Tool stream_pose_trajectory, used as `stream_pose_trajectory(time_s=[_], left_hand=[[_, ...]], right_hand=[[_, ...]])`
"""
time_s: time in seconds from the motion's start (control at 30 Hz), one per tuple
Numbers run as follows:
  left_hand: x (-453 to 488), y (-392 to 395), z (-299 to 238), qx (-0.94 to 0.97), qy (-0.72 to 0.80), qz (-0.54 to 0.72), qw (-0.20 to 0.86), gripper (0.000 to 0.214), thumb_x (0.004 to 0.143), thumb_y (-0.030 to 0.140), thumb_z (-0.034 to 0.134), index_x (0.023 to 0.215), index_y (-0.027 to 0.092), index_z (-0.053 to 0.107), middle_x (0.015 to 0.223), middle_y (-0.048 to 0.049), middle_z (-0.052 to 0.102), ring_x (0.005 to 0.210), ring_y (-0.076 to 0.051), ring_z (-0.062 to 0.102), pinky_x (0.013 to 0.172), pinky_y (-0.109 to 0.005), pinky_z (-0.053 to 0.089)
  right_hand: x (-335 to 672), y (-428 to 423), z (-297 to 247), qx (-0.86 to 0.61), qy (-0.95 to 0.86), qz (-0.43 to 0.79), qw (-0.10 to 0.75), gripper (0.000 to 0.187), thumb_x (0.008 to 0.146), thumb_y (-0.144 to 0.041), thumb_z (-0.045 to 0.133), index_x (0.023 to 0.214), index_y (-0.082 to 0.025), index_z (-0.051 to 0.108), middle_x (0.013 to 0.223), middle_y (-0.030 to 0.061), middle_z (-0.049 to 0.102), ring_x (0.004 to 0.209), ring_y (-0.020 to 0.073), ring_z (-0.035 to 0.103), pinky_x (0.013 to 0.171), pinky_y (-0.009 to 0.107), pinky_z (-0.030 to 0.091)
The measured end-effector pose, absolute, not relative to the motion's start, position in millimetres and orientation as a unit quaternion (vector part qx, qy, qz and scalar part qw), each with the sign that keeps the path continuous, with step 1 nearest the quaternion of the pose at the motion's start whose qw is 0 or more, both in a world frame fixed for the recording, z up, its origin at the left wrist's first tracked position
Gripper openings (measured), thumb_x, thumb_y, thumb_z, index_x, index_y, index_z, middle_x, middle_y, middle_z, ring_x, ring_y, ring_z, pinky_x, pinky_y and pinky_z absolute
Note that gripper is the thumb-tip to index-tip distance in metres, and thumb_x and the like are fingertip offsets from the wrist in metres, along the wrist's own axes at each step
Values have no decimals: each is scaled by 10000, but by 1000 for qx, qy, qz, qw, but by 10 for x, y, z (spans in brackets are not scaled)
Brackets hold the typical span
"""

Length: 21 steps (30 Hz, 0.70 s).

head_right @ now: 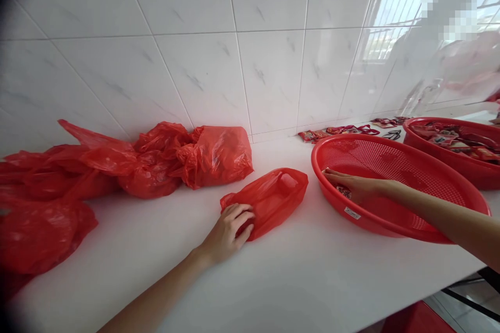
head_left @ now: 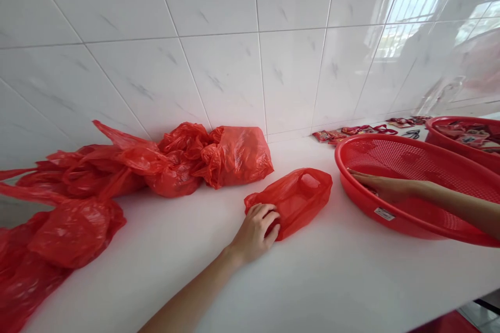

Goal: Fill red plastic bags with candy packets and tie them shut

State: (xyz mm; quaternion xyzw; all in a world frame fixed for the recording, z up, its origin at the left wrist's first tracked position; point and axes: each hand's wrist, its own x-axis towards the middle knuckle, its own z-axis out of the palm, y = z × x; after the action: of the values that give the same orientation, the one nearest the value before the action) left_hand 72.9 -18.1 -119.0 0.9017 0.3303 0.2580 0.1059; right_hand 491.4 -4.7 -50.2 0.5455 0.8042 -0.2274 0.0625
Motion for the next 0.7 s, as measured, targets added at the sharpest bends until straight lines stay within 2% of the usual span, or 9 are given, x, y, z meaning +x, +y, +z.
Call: stream_pose_trajectory(time_s=[0.13, 0.27, 0.37, 0.47, 0.6, 0.7], left_hand=[[734, -176, -1194, 901, 331, 259, 109, 188, 911, 158, 550, 1046, 185, 678, 1130, -87, 697, 1050, -254, 654, 970, -464, 538], [735, -173, -1199, 901, 329, 261, 110, 183, 912, 155, 552, 1044, 181, 676, 1129, -89, 696, 1045, -251, 656, 967, -464, 539], [733, -174, -1203, 901, 325, 266, 107, 179, 905, 148, 559, 1038, 179, 675, 1124, -89, 697, 1035, -248, 657, 967, -466, 539], [728, -175, -1204, 901, 327, 266, 105, 181, 906, 150, 563, 1044, 181, 676, 1123, -86, 697, 1041, -251, 654, 960, -461, 543], [725, -175, -1203, 902, 327, 260, 110, 185, 914, 151, 553, 1052, 178, 672, 1132, -88, 693, 1049, -253, 649, 968, -466, 537], [724, -171, -1205, 902, 328, 258, 112, 184, 917, 154, 546, 1051, 177, 671, 1136, -90, 691, 1057, -256, 648, 975, -474, 533]], right_hand=[[4834, -41, -443, 541, 817, -197, 43, 673, 777, -283, 560, 1438, -155, 558, 1522, 181, 493, 1439, 398, 404, 1163, 511, 370], [4717, -62, -362, 535, 826, -177, 17, 491, 723, -229, 537, 1177, -162, 709, 1320, 170, 638, 1265, 368, 552, 1060, 470, 459], [4671, -67, -364, 548, 813, -196, -9, 380, 679, -182, 517, 988, -170, 738, 1246, 150, 657, 1124, 312, 627, 929, 373, 516], [4663, -60, -407, 579, 787, -211, -23, 334, 688, -175, 480, 913, -161, 726, 1184, 138, 659, 926, 243, 680, 751, 294, 527], [4685, -52, -438, 609, 765, -207, -36, 294, 674, -165, 478, 892, -176, 675, 1059, 100, 688, 802, 208, 667, 667, 265, 500], [4746, -43, -428, 632, 747, -203, -44, 188, 624, -149, 491, 780, -191, 587, 850, 61, 688, 717, 199, 634, 611, 260, 464]])
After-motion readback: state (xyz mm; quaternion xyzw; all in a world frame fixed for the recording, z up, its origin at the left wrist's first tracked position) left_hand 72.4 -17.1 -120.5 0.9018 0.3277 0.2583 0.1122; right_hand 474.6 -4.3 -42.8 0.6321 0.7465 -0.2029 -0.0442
